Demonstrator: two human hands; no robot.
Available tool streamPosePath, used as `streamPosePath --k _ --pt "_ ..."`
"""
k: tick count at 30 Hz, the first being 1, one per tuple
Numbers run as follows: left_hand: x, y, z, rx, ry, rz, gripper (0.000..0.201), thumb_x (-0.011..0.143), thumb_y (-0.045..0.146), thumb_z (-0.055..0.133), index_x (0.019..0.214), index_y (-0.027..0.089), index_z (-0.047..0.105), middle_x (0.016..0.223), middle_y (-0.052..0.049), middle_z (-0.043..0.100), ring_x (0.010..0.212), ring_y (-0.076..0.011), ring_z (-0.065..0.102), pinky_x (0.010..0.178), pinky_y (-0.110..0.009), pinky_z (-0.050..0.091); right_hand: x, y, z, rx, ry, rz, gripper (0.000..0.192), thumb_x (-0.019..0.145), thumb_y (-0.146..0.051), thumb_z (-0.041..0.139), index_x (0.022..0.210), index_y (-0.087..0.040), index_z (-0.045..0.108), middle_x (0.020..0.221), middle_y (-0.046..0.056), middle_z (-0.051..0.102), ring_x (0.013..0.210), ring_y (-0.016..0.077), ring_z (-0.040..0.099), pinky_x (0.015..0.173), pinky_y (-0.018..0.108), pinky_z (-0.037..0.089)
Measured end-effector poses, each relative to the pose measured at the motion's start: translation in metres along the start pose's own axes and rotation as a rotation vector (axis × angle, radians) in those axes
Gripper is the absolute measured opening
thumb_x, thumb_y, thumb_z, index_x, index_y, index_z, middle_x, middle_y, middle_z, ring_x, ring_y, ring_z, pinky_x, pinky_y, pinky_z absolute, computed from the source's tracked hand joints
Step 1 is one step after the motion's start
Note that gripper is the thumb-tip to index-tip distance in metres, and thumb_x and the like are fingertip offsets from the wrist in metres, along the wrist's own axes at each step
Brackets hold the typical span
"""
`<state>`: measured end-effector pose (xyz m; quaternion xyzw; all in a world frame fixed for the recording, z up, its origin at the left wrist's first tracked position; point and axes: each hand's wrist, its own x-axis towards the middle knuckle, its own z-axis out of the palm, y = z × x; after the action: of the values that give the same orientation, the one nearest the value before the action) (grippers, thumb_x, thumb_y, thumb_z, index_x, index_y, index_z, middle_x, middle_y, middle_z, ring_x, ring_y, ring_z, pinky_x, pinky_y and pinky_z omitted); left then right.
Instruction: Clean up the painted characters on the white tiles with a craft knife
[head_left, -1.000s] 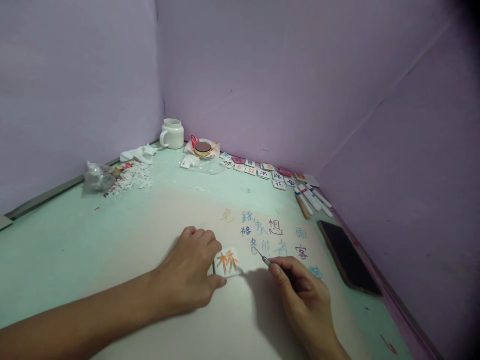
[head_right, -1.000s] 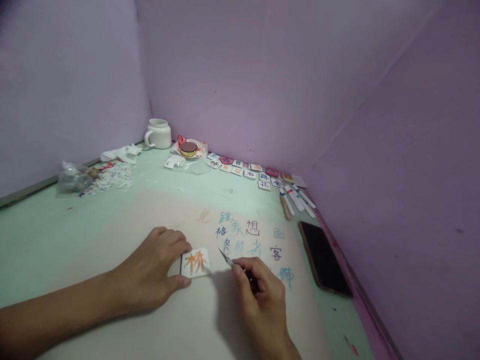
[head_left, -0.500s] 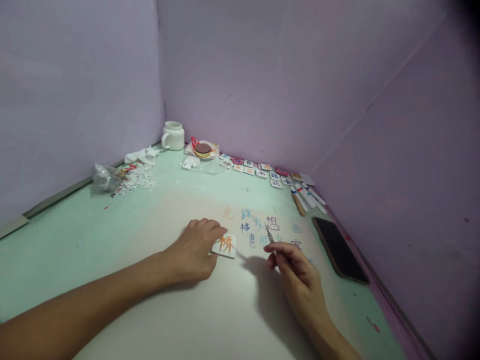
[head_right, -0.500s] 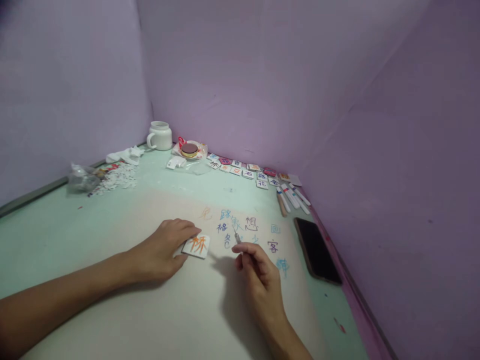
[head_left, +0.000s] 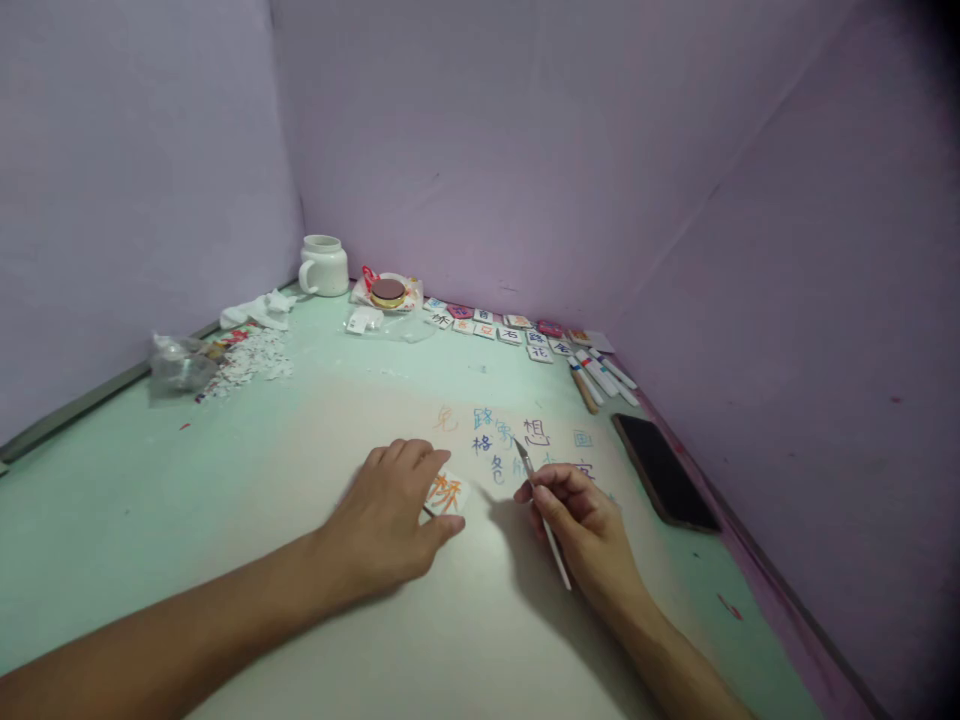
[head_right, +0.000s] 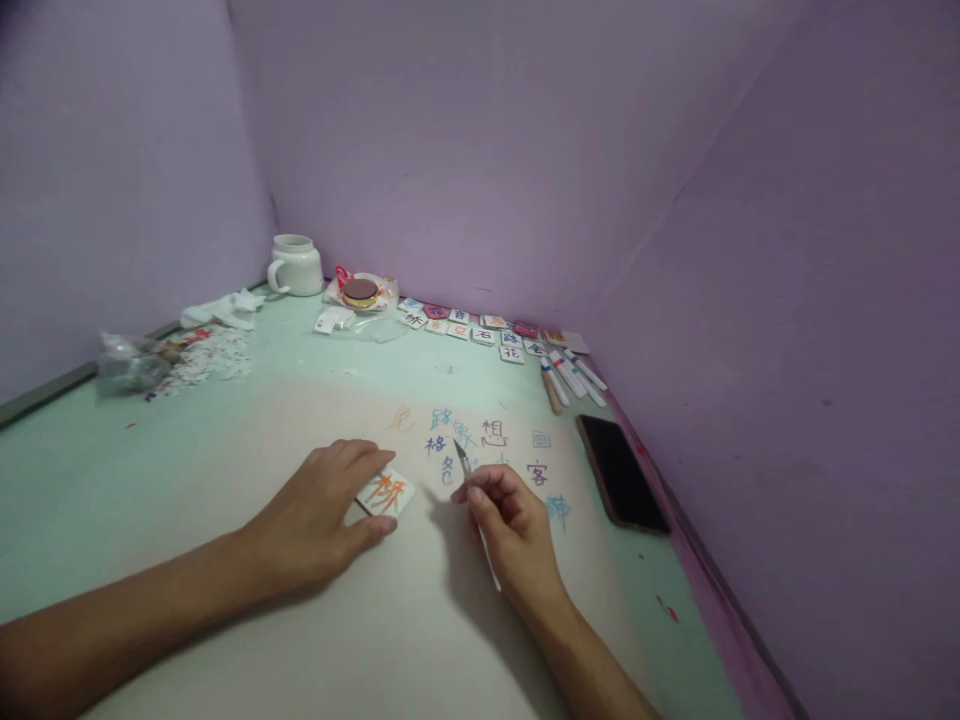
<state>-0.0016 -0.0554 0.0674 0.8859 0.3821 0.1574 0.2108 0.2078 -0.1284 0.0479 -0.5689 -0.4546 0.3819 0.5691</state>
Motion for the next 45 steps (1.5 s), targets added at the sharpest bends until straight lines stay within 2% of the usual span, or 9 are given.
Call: streamPosePath --k 3,7,11,16,22,26,34,39,45 --pt "-0.002 0.006 0.006 0.115 -0.003 -0.007 0.047 0.077 0.037 0.06 0.117 0.013 0.056 0.114 -0.015 0.055 0.106 -0.0331 0.049 0.09 -0.052 0.041 0.002 0.003 0.0 -0.229 -0.008 -0.052 0.018 0.082 -0.034 0.059 0.094 -0.022 0.056 0.074 0.003 0.069 0.059 0.0143 0.058 0.052 0.026 0.043" --pt "-0.001 0.004 0.01 0.149 -0.017 0.007 0.047 0.079 0.03 0.055 0.122 0.011 0.052 0.116 -0.016 0.053 0.105 -0.0319 0.049 0.089 -0.051 0.042 -0.001 0.003 -0.004 -0.63 -0.001 -0.249 0.018 0.084 -0.024 0.053 0.101 -0.023 0.062 0.088 0.004 0.071 0.078 0.0192 0.065 0.067 0.032 0.048" --pt "-0.002 -0.002 0.01 0.097 -0.025 0.039 0.052 0.074 0.017 0.051 0.126 0.011 0.049 0.119 -0.015 0.052 0.109 -0.0305 0.047 0.095 -0.05 0.04 -0.003 0.004 -0.006 -0.789 -0.049 -0.431 0.022 0.085 -0.016 0.049 0.099 -0.024 0.064 0.092 0.003 0.072 0.081 0.0191 0.066 0.068 0.031 0.049" --pt "-0.002 -0.01 0.01 -0.035 -0.094 0.089 0.063 0.065 0.007 0.049 0.127 0.013 0.047 0.125 -0.013 0.048 0.119 -0.0279 0.041 0.104 -0.046 0.036 -0.003 0.002 -0.005 -0.814 -0.12 -0.534 0.02 0.083 -0.014 0.05 0.093 -0.022 0.065 0.078 0.003 0.07 0.072 0.0176 0.064 0.059 0.028 0.046" --pt "0.002 -0.012 0.005 -0.044 -0.096 0.012 0.048 0.072 0.023 0.058 0.12 0.018 0.055 0.122 -0.011 0.051 0.115 -0.0301 0.044 0.101 -0.048 0.036 -0.005 -0.001 -0.003 -0.799 -0.143 -0.581 0.017 0.086 -0.017 0.051 0.091 -0.02 0.067 0.079 0.005 0.068 0.068 0.0154 0.062 0.056 0.026 0.044" --pt "0.003 -0.008 -0.001 -0.012 -0.115 0.027 0.04 0.073 0.021 0.058 0.113 0.021 0.059 0.113 -0.008 0.055 0.109 -0.0279 0.046 0.098 -0.047 0.036 -0.003 -0.001 -0.001 -0.894 -0.176 -0.573 0.018 0.088 -0.02 0.051 0.091 -0.021 0.069 0.081 0.004 0.07 0.07 0.0168 0.063 0.057 0.028 0.043" --pt "0.005 -0.005 -0.003 0.006 -0.156 0.002 0.04 0.074 0.021 0.058 0.114 0.019 0.058 0.115 -0.009 0.054 0.109 -0.0284 0.045 0.098 -0.047 0.033 0.0 0.002 0.002 -0.918 -0.209 -0.557 0.02 0.088 -0.02 0.05 0.092 -0.024 0.069 0.084 0.003 0.071 0.076 0.0187 0.059 0.061 0.029 0.042" --pt "0.005 -0.006 -0.002 0.006 -0.14 0.008 0.04 0.073 0.021 0.058 0.113 0.021 0.058 0.112 -0.007 0.054 0.108 -0.0277 0.045 0.098 -0.047 0.033 0.001 0.001 0.0 -0.914 -0.206 -0.549 0.021 0.089 -0.022 0.049 0.091 -0.024 0.07 0.087 0.005 0.069 0.076 0.0182 0.061 0.059 0.028 0.041" --pt "0.005 -0.007 -0.002 0.014 -0.14 0.01 0.04 0.073 0.02 0.058 0.113 0.021 0.058 0.111 -0.007 0.054 0.109 -0.0274 0.046 0.098 -0.046 0.032 0.001 -0.002 -0.004 -0.828 -0.276 -0.495 0.017 0.086 -0.023 0.053 0.085 -0.023 0.07 0.081 0.004 0.068 0.074 0.0171 0.06 0.061 0.028 0.042"
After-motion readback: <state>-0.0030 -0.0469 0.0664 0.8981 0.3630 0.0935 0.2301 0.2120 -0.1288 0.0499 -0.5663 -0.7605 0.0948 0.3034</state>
